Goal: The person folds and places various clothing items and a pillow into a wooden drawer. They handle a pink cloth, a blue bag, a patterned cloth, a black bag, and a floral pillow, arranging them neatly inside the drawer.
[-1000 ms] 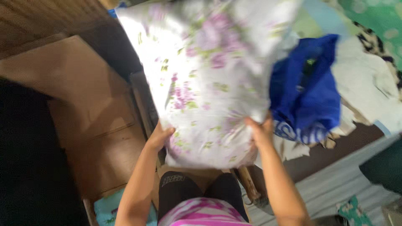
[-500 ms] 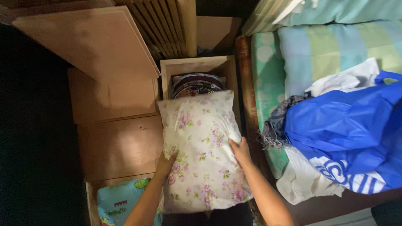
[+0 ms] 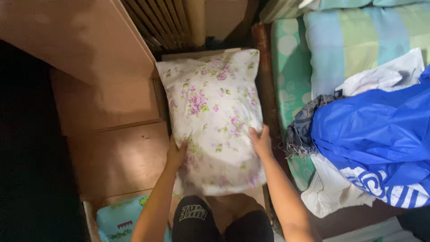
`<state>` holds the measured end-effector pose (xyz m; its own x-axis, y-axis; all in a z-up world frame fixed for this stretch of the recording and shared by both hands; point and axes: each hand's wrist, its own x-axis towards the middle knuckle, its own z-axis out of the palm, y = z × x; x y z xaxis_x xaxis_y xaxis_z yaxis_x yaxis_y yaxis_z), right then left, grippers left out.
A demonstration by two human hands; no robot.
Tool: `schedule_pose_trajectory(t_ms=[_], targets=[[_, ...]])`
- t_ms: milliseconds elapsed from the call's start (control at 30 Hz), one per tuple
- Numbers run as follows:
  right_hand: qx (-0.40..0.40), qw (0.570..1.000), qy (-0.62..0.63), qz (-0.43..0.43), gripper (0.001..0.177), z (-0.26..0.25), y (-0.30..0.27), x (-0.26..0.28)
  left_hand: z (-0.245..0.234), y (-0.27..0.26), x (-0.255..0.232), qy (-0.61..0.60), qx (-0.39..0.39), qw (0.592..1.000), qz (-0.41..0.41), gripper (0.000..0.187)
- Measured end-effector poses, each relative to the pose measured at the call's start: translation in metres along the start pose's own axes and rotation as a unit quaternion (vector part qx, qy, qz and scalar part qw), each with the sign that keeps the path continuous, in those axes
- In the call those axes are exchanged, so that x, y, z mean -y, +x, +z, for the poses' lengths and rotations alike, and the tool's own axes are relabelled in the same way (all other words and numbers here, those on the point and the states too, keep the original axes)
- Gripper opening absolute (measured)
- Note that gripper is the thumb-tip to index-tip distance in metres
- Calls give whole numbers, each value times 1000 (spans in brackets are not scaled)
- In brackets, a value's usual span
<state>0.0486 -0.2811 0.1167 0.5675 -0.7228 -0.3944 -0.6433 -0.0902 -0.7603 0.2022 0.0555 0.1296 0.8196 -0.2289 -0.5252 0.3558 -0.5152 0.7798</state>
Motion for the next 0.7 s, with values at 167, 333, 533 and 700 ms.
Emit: schedule_pose_trajectory(t_ms=[167, 333, 533, 700], targets=[[40, 968, -229, -99, 73, 34, -13, -47, 38, 6, 14, 171, -36, 978, 109, 88], [94, 963, -230, -108, 66, 47, -30, -58, 73, -8, 17, 286, 29, 937, 199, 101], [110, 957, -235, -126, 62, 54, -17, -48, 83, -2, 27, 319, 107, 932, 136, 100], [131, 957, -220, -136, 55, 66, -21, -56, 85, 1, 46, 277, 94, 943, 160, 94]])
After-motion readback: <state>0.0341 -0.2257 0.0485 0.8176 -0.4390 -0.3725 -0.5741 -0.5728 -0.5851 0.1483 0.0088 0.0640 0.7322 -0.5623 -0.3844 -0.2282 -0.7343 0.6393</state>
